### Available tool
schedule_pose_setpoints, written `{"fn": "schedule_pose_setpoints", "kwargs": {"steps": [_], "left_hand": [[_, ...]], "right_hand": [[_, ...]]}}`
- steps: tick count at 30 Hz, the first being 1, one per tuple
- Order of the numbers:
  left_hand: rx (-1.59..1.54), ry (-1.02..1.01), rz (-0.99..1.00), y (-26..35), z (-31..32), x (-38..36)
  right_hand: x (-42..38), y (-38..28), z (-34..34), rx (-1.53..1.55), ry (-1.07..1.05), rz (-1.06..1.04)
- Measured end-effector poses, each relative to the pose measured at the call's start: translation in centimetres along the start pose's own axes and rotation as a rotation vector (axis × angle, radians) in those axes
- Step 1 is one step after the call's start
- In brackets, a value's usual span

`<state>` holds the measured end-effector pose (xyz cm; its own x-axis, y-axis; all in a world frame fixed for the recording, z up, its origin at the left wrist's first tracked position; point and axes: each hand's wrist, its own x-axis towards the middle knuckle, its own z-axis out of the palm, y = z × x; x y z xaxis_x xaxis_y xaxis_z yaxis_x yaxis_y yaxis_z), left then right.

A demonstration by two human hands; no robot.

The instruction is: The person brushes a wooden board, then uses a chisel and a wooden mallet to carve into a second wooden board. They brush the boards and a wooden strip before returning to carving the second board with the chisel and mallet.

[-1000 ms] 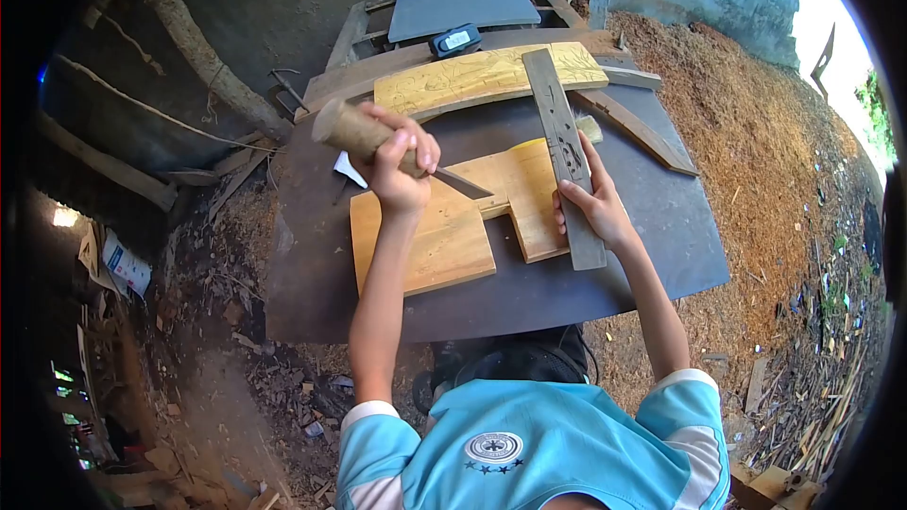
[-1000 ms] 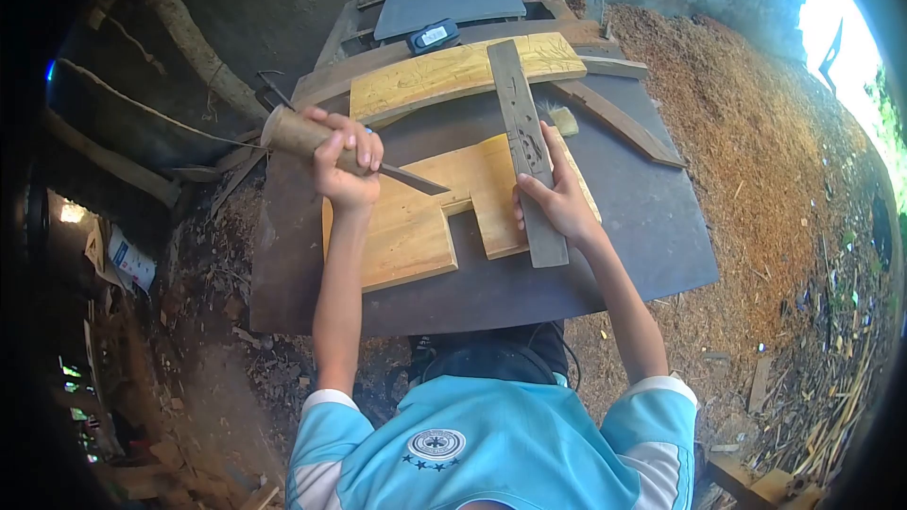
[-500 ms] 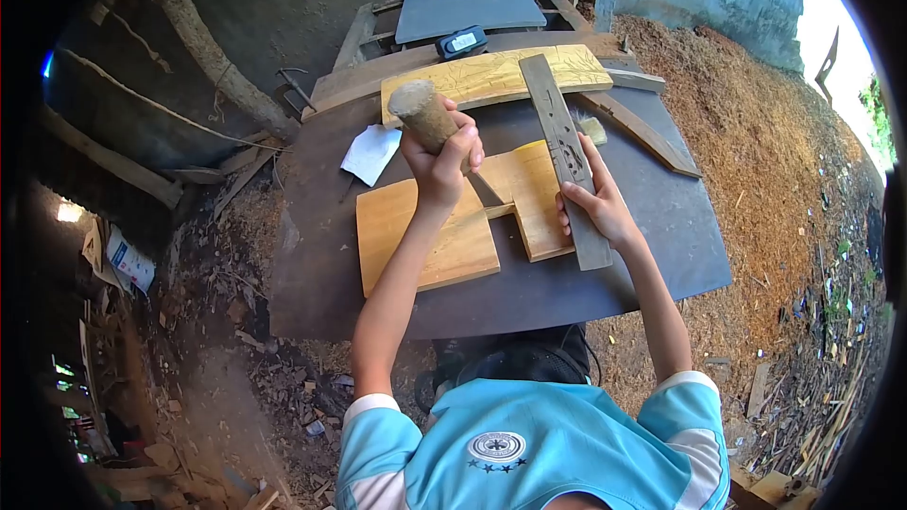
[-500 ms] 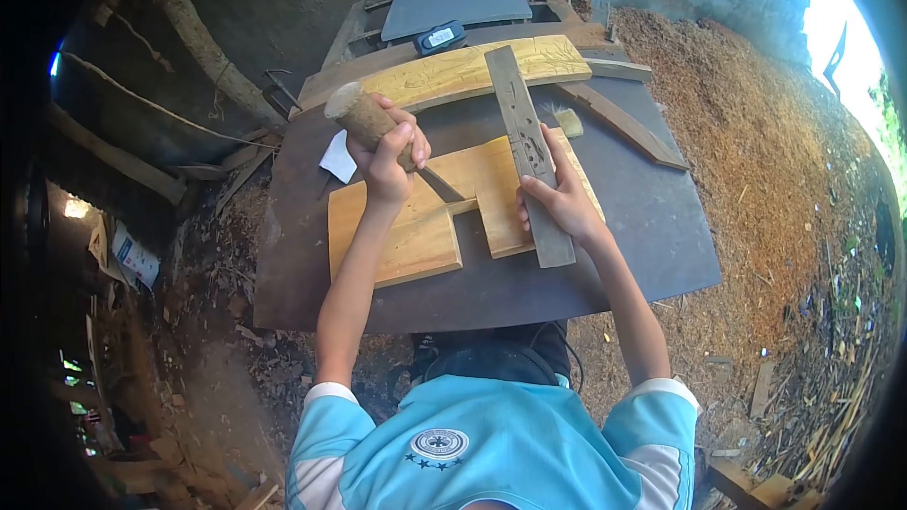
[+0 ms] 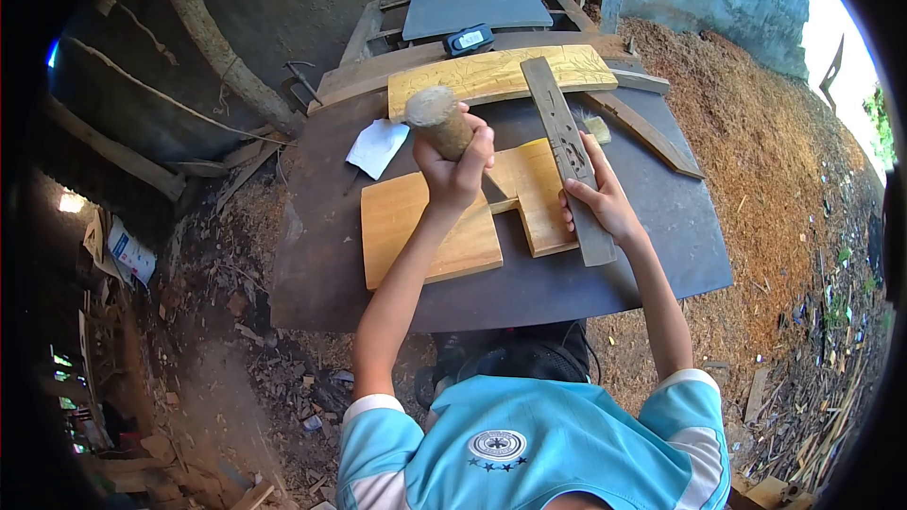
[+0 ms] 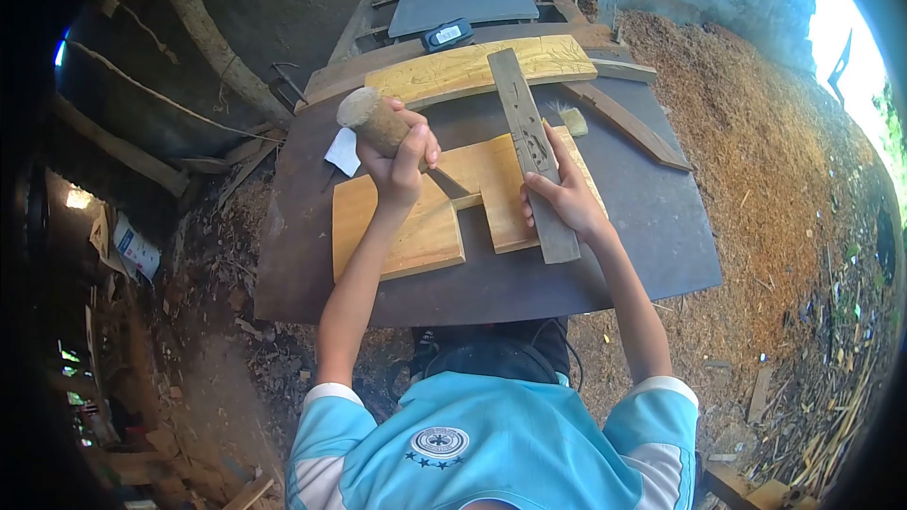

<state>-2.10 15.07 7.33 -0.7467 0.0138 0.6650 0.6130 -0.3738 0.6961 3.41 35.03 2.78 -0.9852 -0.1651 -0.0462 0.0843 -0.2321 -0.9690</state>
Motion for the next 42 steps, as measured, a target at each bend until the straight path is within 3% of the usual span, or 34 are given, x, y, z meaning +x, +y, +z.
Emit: {"fn": "schedule_pose_setpoints", "kwargs": {"steps": [9, 15, 23, 29, 31, 32, 33, 34, 35, 37, 39, 42], "left_hand": [[0.214, -0.202, 0.031, -1.2, 0.9, 0.3], [0.205, -0.210, 0.062, -1.4, 1.2, 0.5], [0.156, -0.147, -0.066, -1.3, 1.4, 0.3], [0.184, -0.143, -0.033, -1.8, 1.3, 0.2], [0.197, -0.151, -0.040, -1.9, 1.2, 0.2], [0.186, -0.137, -0.021, -1.9, 1.2, 0.2], [0.193, -0.129, -0.015, -1.9, 1.3, 0.1], [0.205, -0.138, -0.033, -2.2, 1.3, 0.0], [0.227, -0.140, -0.047, -2.5, 1.1, 0.1], [0.119, -0.171, 0.126, -2.8, 1.6, 0.4], [0.136, -0.137, 0.133, -1.9, 2.0, 0.4], [0.184, -0.156, 0.168, -2.6, 2.0, 0.4]], "right_hand": [[-0.2, -0.2, 0.2, 0.006, 0.016, 0.001], [0.0, 0.0, -0.3, -0.004, -0.025, 0.015], [-0.3, -0.2, 0.3, -0.041, -0.027, -0.052], [-0.5, -0.3, 0.3, -0.163, -0.070, -0.069], [-0.7, -0.9, 0.5, -0.333, -0.034, -0.145], [-0.9, -1.6, 0.7, -0.418, -0.017, -0.185], [-1.7, -3.9, 1.0, -0.392, -0.028, -0.085], [-1.4, -4.8, 0.1, -0.661, 0.008, -0.401], [-1.8, -6.2, -0.5, -0.708, 0.052, -0.469], [-3.6, -10.1, -2.4, -0.608, 0.218, -0.445], [-4.8, -14.2, -4.7, -0.436, 0.381, -0.408], [-3.6, -19.6, -7.1, -0.510, 0.339, -0.643]]}}
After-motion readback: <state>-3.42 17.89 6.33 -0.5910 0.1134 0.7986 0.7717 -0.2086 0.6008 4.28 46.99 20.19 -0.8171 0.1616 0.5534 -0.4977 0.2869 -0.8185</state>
